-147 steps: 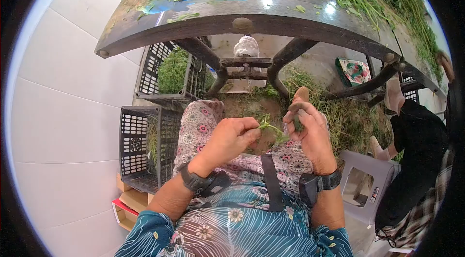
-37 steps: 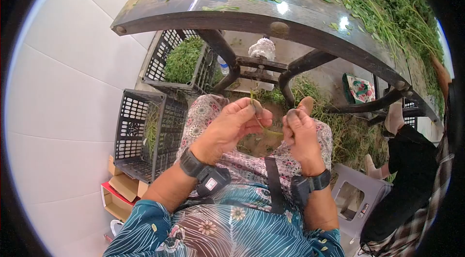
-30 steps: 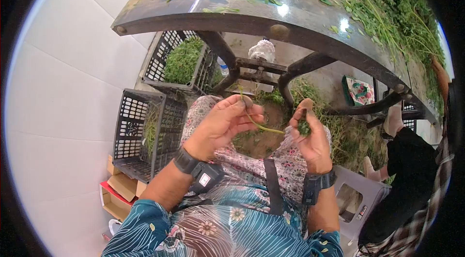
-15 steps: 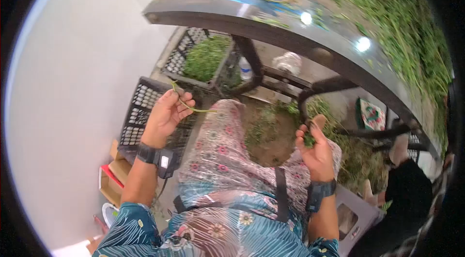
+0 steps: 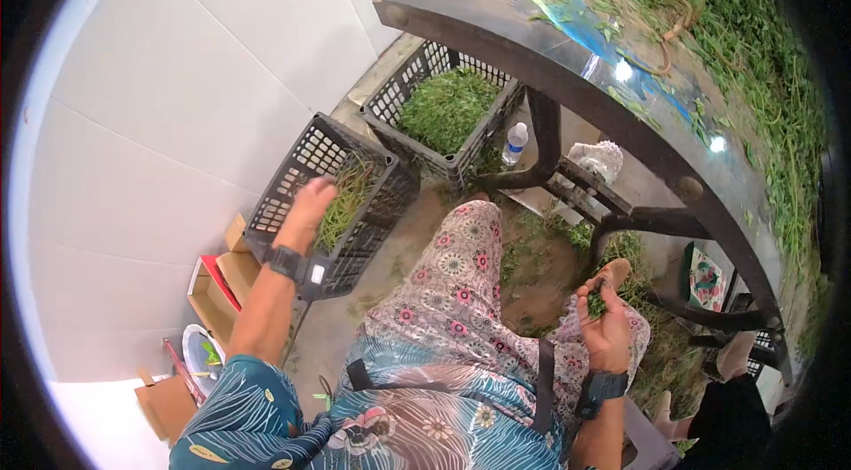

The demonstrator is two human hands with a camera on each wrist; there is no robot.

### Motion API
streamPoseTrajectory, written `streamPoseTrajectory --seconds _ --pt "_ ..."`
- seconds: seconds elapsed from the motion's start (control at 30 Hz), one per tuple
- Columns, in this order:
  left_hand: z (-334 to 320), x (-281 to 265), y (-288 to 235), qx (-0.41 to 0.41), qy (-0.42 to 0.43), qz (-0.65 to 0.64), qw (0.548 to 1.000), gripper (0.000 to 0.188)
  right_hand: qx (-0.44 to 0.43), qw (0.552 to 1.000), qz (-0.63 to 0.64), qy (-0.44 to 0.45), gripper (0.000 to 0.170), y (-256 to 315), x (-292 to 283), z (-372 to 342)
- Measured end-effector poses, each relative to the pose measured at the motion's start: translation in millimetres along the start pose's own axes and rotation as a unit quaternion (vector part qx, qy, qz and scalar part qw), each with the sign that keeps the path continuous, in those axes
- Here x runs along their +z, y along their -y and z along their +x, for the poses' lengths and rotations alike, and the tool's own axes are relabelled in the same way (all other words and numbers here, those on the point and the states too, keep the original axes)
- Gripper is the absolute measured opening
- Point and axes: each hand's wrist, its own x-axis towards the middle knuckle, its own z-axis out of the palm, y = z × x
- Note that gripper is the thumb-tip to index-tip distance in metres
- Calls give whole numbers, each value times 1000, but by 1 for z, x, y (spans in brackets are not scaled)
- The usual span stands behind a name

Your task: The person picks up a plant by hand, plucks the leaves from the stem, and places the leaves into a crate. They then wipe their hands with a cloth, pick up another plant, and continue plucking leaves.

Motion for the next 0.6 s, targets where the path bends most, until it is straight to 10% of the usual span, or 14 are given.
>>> streamPoseTrajectory --seconds 0.27,0.57,0.6 --pt "-49 89 -38 11 320 -73 945 27 26 999 -34 -10 12 -8 10 6" --pt "-60 101 -49 68 337 -27 938 27 89 994 -54 16 11 -32 -1 41" --pt "-61 101 -48 74 336 -20 939 27 -70 936 -323 119 13 -41 -14 69"
